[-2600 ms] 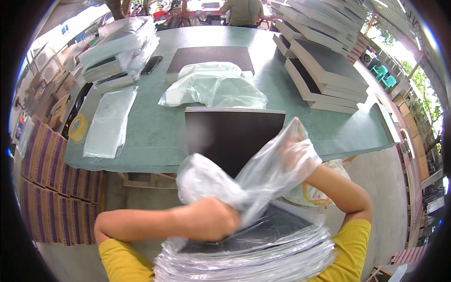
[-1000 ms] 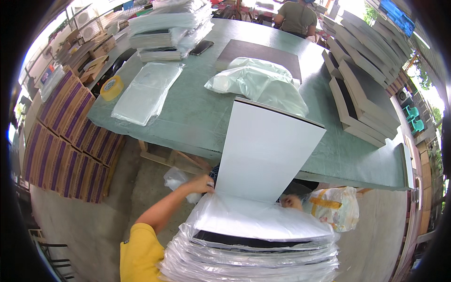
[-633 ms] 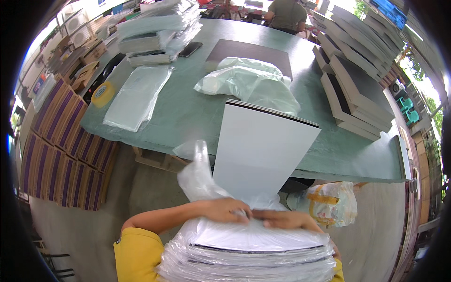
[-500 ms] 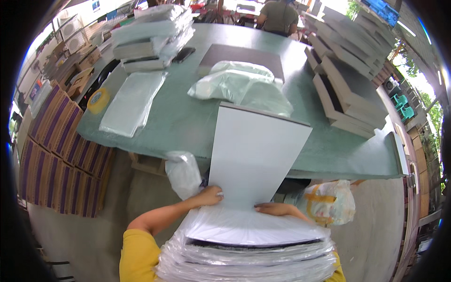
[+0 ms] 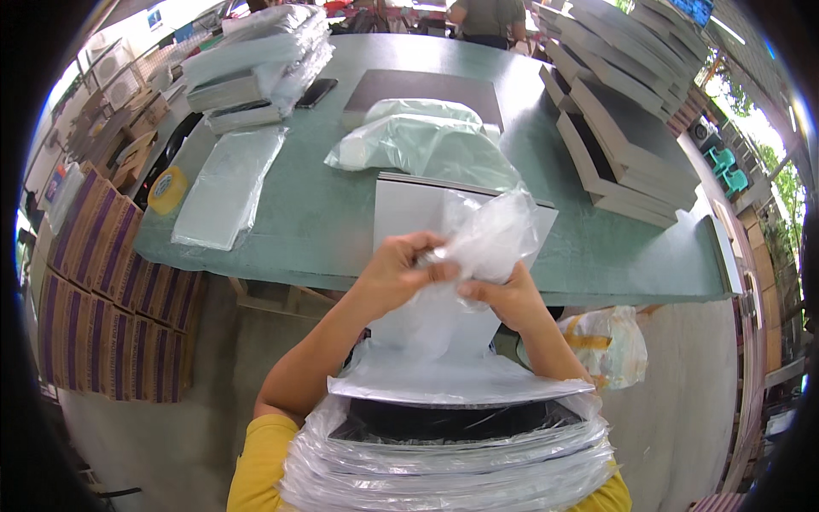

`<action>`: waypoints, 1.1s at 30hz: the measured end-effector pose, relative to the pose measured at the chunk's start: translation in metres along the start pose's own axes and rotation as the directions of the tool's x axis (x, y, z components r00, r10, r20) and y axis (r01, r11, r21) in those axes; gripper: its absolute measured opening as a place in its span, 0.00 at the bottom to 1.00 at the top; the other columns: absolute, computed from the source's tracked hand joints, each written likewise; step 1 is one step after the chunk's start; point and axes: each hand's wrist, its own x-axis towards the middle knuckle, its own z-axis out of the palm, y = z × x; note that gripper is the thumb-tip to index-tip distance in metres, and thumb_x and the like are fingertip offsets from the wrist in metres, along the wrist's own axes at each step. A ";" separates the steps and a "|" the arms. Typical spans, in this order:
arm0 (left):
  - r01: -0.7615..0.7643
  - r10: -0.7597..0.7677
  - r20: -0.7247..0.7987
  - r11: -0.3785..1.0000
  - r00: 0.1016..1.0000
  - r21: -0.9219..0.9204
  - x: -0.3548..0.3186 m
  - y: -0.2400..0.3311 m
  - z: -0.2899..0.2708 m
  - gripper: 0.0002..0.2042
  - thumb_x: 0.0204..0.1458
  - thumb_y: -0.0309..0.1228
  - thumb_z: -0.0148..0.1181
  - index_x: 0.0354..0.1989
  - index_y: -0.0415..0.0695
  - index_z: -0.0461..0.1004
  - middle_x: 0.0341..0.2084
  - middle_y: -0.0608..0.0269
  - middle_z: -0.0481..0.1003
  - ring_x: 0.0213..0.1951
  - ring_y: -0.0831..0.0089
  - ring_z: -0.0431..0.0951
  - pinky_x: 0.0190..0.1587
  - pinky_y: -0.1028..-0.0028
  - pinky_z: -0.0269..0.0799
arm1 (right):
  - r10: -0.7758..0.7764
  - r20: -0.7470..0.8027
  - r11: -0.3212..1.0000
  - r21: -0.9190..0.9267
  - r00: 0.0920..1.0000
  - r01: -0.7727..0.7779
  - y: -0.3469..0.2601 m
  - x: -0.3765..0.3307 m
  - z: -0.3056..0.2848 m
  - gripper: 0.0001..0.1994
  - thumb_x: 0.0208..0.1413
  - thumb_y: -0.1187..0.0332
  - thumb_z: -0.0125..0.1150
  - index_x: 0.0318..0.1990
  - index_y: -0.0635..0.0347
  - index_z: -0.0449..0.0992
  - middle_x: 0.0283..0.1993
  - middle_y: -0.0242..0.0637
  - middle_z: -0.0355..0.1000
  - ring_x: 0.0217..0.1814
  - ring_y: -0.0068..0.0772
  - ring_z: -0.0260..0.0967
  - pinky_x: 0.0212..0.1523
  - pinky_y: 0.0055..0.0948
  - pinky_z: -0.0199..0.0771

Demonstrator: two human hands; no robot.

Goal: The person wraps individual black folders in clear plastic bags by hand and stacks them on a table.

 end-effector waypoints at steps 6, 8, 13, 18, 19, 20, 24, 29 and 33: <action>0.049 -0.001 -0.142 0.941 0.990 0.335 0.003 -0.018 -0.021 0.08 0.38 0.20 0.58 0.30 0.37 0.71 0.22 0.66 0.72 0.28 0.81 0.69 0.32 0.80 0.65 | -0.036 0.183 0.964 -0.253 0.982 0.083 -0.001 -0.033 -0.021 0.28 0.36 0.72 0.68 0.48 0.66 0.65 0.42 0.36 0.68 0.47 0.25 0.62 0.47 0.26 0.62; 0.039 0.002 -0.094 0.902 0.996 0.430 0.002 -0.025 -0.015 0.08 0.38 0.20 0.58 0.30 0.37 0.71 0.22 0.67 0.72 0.27 0.81 0.69 0.32 0.80 0.64 | -0.056 0.128 0.995 -0.072 0.990 0.065 -0.010 -0.027 -0.032 0.24 0.37 0.72 0.67 0.45 0.67 0.67 0.40 0.35 0.69 0.44 0.23 0.63 0.46 0.23 0.62; -0.180 0.267 -0.037 0.740 0.963 0.648 0.003 -0.029 -0.017 0.10 0.38 0.21 0.58 0.33 0.39 0.72 0.25 0.66 0.71 0.28 0.81 0.68 0.31 0.80 0.63 | 0.014 -0.032 0.937 -0.350 0.999 -0.025 -0.024 -0.015 -0.044 0.10 0.41 0.72 0.62 0.31 0.69 0.73 0.26 0.32 0.70 0.26 0.19 0.64 0.28 0.18 0.64; -0.018 0.033 -0.033 0.924 0.999 0.382 -0.015 0.002 0.007 0.13 0.40 0.23 0.59 0.37 0.41 0.72 0.25 0.65 0.69 0.26 0.81 0.67 0.25 0.81 0.63 | 0.146 -0.105 0.985 -0.077 0.984 -0.155 -0.001 -0.007 -0.041 0.08 0.42 0.71 0.59 0.28 0.68 0.73 0.23 0.31 0.69 0.23 0.17 0.62 0.25 0.18 0.62; 0.020 -0.035 0.069 0.979 0.997 0.203 -0.015 0.005 0.019 0.13 0.40 0.23 0.59 0.38 0.41 0.72 0.24 0.65 0.68 0.25 0.81 0.67 0.24 0.81 0.62 | 0.203 -0.118 0.979 0.000 0.972 -0.204 0.003 -0.007 -0.028 0.07 0.43 0.72 0.59 0.28 0.68 0.73 0.23 0.30 0.68 0.23 0.17 0.61 0.25 0.17 0.62; 0.042 -0.059 0.079 0.978 0.995 0.205 -0.013 0.005 0.028 0.14 0.40 0.25 0.60 0.39 0.41 0.71 0.24 0.64 0.69 0.24 0.80 0.67 0.24 0.80 0.63 | 0.115 -0.029 0.993 -0.015 0.993 -0.116 0.013 -0.005 -0.018 0.09 0.44 0.68 0.60 0.29 0.66 0.72 0.23 0.30 0.69 0.22 0.15 0.62 0.23 0.16 0.62; 0.110 -0.120 0.021 0.957 0.993 0.270 -0.012 -0.007 0.025 0.11 0.42 0.27 0.58 0.35 0.38 0.70 0.21 0.64 0.69 0.20 0.80 0.67 0.23 0.79 0.63 | -0.077 0.277 0.789 0.605 0.958 -0.111 0.033 0.002 -0.042 0.14 0.49 0.60 0.57 0.35 0.63 0.71 0.27 0.35 0.71 0.25 0.19 0.69 0.24 0.13 0.69; 0.264 -0.263 -0.368 0.963 0.892 -0.048 -0.067 -0.127 -0.083 0.10 0.45 0.25 0.47 0.34 0.37 0.73 0.25 0.63 0.73 0.27 0.79 0.71 0.30 0.77 0.67 | 0.074 -0.184 0.753 0.655 0.980 0.067 0.020 -0.031 -0.075 0.11 0.51 0.63 0.54 0.34 0.62 0.70 0.31 0.36 0.71 0.31 0.23 0.70 0.31 0.20 0.71; -0.027 -0.187 -0.705 0.960 0.684 -0.280 -0.113 -0.152 -0.181 0.11 0.48 0.29 0.46 0.37 0.37 0.69 0.33 0.60 0.72 0.34 0.73 0.73 0.39 0.75 0.69 | 0.042 0.057 0.813 0.579 0.998 -0.067 0.027 -0.043 -0.102 0.09 0.51 0.67 0.53 0.35 0.64 0.69 0.34 0.37 0.70 0.37 0.26 0.69 0.39 0.26 0.70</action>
